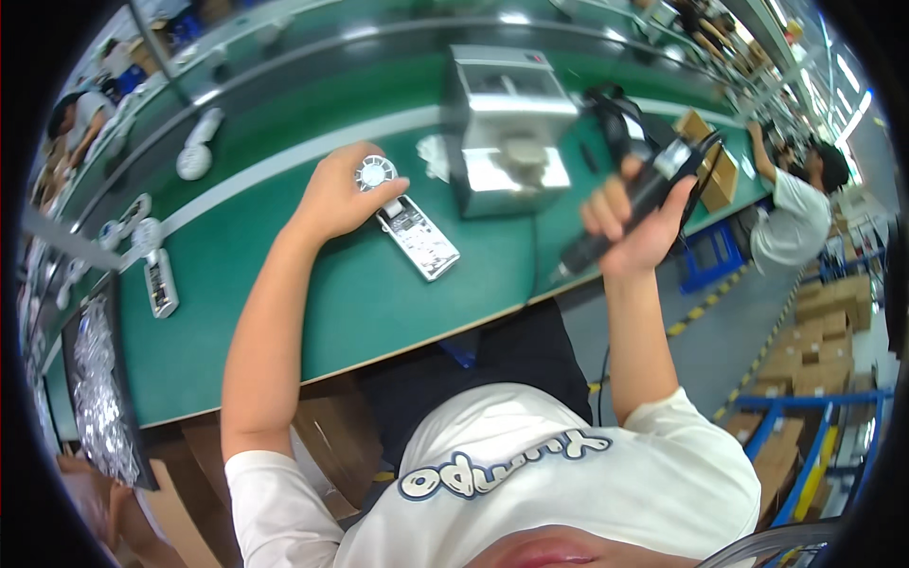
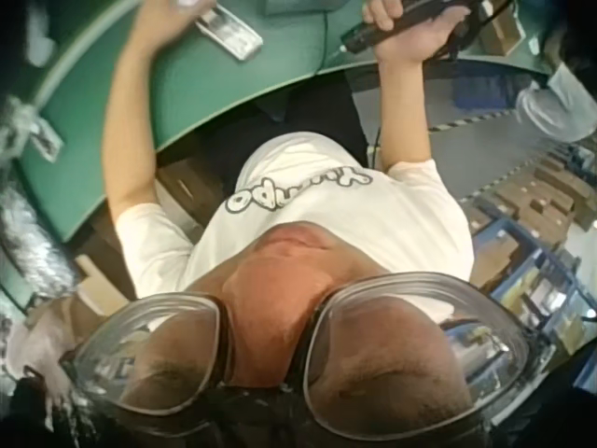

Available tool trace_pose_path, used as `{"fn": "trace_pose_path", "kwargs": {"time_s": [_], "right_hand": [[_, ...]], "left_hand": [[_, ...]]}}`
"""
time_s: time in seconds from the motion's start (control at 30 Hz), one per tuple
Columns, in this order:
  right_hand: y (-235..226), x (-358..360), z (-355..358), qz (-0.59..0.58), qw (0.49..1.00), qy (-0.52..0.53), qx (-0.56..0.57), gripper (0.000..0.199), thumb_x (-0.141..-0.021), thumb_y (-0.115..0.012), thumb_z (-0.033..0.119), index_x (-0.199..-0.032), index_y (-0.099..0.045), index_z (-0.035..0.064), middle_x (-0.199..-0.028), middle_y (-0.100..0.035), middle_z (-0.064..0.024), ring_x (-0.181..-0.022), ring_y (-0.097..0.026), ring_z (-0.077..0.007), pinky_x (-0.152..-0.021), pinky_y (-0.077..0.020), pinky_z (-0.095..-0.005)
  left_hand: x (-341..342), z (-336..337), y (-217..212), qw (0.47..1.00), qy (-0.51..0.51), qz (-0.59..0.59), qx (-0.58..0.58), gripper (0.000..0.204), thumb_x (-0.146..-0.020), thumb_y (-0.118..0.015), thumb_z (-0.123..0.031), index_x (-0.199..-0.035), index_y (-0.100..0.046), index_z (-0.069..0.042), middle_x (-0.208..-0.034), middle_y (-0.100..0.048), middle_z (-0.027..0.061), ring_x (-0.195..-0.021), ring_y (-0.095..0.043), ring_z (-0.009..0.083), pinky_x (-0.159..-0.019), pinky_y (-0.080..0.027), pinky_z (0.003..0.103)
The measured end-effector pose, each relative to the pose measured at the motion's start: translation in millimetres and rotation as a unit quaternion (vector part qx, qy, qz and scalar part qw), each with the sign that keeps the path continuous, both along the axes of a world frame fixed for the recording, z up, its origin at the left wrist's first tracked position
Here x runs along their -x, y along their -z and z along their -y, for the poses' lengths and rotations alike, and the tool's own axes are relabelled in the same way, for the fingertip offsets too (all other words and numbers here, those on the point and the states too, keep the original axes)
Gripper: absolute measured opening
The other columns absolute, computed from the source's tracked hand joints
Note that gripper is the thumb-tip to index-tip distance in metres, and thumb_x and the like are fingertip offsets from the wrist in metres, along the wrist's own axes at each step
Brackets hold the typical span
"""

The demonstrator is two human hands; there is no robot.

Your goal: Use an electric screwdriver to fasten components onto a circuit board on an assembly line.

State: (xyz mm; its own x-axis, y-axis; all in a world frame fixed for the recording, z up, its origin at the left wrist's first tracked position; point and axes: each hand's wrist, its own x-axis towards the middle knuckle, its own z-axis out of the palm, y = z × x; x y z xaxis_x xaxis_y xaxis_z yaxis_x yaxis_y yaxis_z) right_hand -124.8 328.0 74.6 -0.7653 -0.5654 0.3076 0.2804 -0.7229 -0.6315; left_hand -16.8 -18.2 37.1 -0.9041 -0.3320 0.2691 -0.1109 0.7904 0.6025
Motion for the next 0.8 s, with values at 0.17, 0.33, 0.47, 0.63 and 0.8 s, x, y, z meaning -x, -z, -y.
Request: {"fn": "trace_pose_path", "kwargs": {"time_s": [0.17, 0.33, 0.47, 0.63, 0.8], "right_hand": [[-46, 10, 36, -0.211, 0.964, 0.159, 0.011, 0.088, -0.086, -0.039, 0.086, -0.120, -0.056, 0.0063, -0.072, -0.057, -0.0047, -0.058, -0.052, -0.0197, -0.063, -0.0432, -0.0357], [-34, 34, 85, -0.348, 0.918, 0.157, 0.103, 0.094, -0.082, -0.040, 0.089, -0.121, -0.053, 0.0046, -0.075, -0.062, -0.0091, -0.059, -0.057, -0.0219, -0.062, -0.0478, -0.0365], [-34, 22, 88, -0.312, 0.935, 0.006, 0.167, 0.094, -0.081, -0.040, 0.090, -0.118, -0.051, 0.0036, -0.071, -0.060, -0.0102, -0.056, -0.056, -0.0216, -0.055, -0.0483, -0.0346], [-42, -35, 78, -0.310, 0.950, 0.036, -0.002, 0.105, -0.080, -0.035, 0.093, -0.134, -0.051, 0.0042, -0.082, -0.066, -0.0120, -0.066, -0.061, -0.0252, -0.063, -0.0490, -0.0415], [-62, -84, 123, 0.066, 0.987, 0.121, 0.084, 0.094, -0.080, -0.037, 0.091, -0.112, -0.051, 0.0034, -0.067, -0.060, -0.0106, -0.051, -0.056, -0.0210, -0.050, -0.0483, -0.0323]], "left_hand": [[4, -30, -8, 0.976, 0.206, 0.015, -0.065, 0.060, -0.070, -0.083, -0.035, -0.115, -0.062, -0.001, -0.098, -0.069, 0.0163, -0.089, -0.067, 0.0307, -0.083, -0.052, 0.038], [1, -36, -5, 0.971, 0.235, -0.011, -0.041, 0.059, -0.068, -0.083, -0.032, -0.114, -0.061, -0.003, -0.096, -0.068, 0.0159, -0.087, -0.067, 0.0306, -0.080, -0.053, 0.037], [-2, -33, 1, 0.971, 0.238, -0.006, -0.026, 0.055, -0.069, -0.083, -0.030, -0.112, -0.060, -0.004, -0.094, -0.068, 0.0161, -0.084, -0.066, 0.0321, -0.077, -0.052, 0.037], [6, -33, 4, 0.958, 0.282, -0.059, 0.000, 0.049, -0.071, -0.081, -0.028, -0.109, -0.060, -0.004, -0.089, -0.066, 0.0155, -0.080, -0.064, 0.0342, -0.071, -0.050, 0.039], [1, -30, 2, 0.961, 0.272, -0.058, 0.000, 0.046, -0.072, -0.081, -0.026, -0.107, -0.059, -0.005, -0.087, -0.065, 0.0150, -0.078, -0.064, 0.0340, -0.069, -0.050, 0.039]]}}
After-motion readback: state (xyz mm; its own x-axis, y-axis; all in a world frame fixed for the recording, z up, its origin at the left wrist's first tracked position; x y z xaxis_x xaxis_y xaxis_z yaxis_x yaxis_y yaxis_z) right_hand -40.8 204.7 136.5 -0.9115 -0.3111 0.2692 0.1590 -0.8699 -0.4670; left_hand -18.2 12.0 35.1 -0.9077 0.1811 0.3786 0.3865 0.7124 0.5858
